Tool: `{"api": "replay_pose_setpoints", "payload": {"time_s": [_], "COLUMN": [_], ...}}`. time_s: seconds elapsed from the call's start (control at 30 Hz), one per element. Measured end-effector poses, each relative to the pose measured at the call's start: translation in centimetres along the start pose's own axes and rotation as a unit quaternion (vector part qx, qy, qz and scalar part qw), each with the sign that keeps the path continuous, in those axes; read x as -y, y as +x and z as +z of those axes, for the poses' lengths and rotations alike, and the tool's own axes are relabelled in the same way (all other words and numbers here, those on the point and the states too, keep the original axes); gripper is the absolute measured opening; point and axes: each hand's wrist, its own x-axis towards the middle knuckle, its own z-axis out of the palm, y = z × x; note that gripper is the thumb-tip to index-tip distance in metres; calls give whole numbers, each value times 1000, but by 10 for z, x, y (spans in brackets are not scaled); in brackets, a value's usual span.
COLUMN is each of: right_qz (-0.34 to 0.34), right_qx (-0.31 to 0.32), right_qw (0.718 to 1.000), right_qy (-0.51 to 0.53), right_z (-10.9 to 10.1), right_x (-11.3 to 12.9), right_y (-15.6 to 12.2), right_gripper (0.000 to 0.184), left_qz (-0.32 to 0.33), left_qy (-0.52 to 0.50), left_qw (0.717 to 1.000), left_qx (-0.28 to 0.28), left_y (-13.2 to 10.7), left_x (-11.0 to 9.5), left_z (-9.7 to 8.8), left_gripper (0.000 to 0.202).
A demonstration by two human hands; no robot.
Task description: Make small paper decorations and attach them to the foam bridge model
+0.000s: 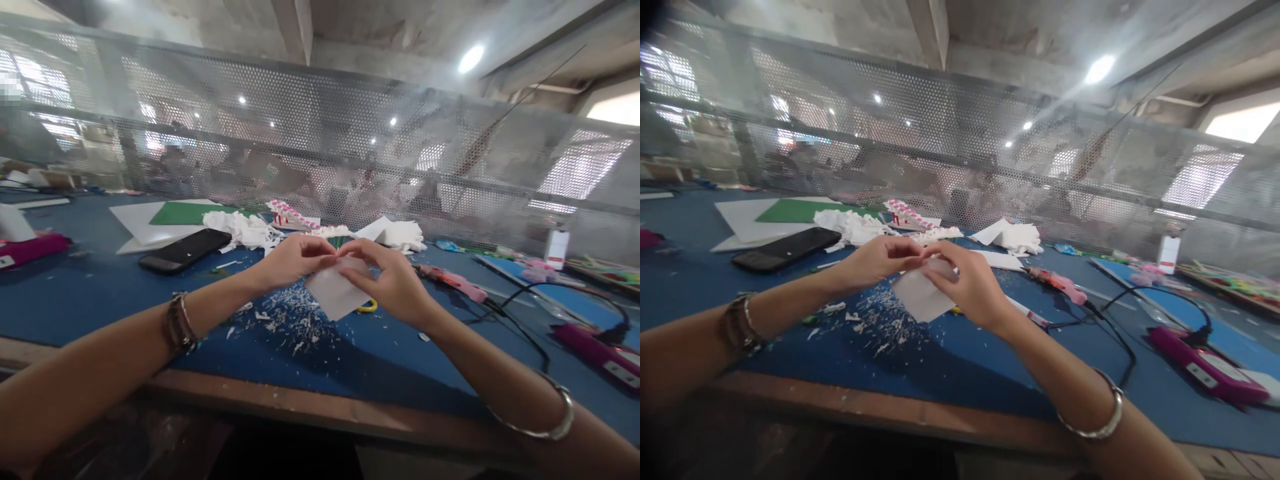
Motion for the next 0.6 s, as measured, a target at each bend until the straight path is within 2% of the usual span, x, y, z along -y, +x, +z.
{"api": "replay_pose_setpoints", "payload": {"time_s": [0.13, 0.3, 0.47, 0.6], "right_qz": [6, 25, 24, 15], "right_qx": [-14, 8, 20, 18], "right_qw": [1000, 999, 999, 1000], "right_qy": [-4, 38, 25, 13], "right_z": [5, 3, 1, 2], "right_x": [5, 1, -1, -2], "right_y": [-5, -9, -11, -12], "right_gripper": [9, 14, 15, 20], "left_qz": [-30, -82, -82, -78], "left_qy": [-55, -96, -129, -121], "left_qw": [997, 991, 987, 989], "left_qx": [34, 38, 51, 41], "left_y": [-6, -10, -12, -12], "left_x": [4, 9, 8, 8], "left_z": [6, 10, 12, 13], "left_gripper": [17, 14, 13, 14]}}
